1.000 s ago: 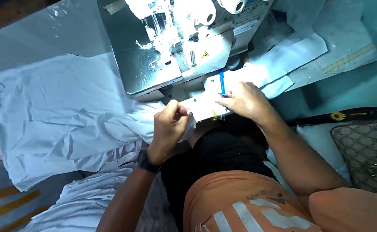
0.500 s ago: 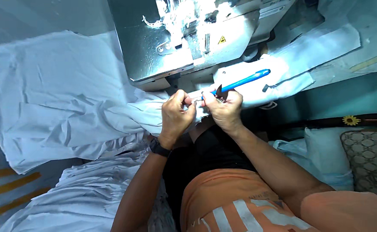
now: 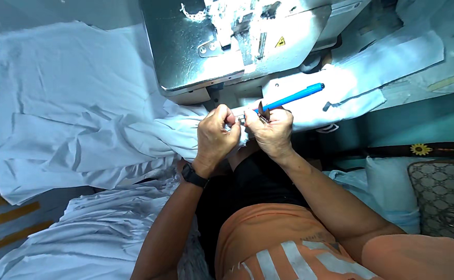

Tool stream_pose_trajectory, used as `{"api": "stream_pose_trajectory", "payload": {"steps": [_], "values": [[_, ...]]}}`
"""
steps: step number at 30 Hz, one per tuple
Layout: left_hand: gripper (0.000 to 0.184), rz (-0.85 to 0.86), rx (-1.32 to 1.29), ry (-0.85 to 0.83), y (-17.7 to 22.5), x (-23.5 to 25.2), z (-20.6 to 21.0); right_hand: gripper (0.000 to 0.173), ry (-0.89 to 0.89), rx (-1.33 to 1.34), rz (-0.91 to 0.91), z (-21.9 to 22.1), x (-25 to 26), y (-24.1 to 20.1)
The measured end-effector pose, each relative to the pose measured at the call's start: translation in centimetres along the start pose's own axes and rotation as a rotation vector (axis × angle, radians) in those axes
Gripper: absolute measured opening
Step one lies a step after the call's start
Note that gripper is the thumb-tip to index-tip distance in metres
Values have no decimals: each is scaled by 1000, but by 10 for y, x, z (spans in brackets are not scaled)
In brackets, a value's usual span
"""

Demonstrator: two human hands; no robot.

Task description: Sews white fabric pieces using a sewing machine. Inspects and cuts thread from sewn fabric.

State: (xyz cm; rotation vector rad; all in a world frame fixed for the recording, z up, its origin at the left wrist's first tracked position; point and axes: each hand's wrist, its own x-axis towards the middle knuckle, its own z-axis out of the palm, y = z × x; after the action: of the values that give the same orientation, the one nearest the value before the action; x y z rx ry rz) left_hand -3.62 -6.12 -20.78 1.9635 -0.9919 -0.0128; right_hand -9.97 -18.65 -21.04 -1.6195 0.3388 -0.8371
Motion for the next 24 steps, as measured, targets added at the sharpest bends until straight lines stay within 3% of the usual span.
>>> {"api": "stream_pose_trajectory", "payload": {"steps": [4,6,8,10,11,13,14,17,19,22,24], "values": [[16,2,-1,14,0,1,1,2,-24,-66,17,-5,-4,1],[18,-1,-7,16,-1,0,1,3,54,-46,30,-2,-2,0],[15,12,-4,-6,-1,1,0,3,71,16,129,-7,-1,-8],[9,54,27,-113,0,6,-10,5,35,72,236,-19,4,-18],[20,82,38,-209,1,11,-19,6,22,58,273,-28,9,-22],[37,160,75,-411,2,22,-37,12,-54,-162,353,-52,20,-29],[37,210,97,-466,1,25,-41,20,-107,-336,400,-65,25,-32],[15,289,193,-536,2,27,-47,46,-312,-794,523,-90,41,-33],[13,281,250,-579,2,35,-47,50,-398,-924,583,-92,50,-34],[16,323,246,-543,15,48,-61,50,-387,-926,500,-93,51,-40],[18,344,154,-401,42,60,-85,39,-290,-742,278,-92,45,-49]]}}
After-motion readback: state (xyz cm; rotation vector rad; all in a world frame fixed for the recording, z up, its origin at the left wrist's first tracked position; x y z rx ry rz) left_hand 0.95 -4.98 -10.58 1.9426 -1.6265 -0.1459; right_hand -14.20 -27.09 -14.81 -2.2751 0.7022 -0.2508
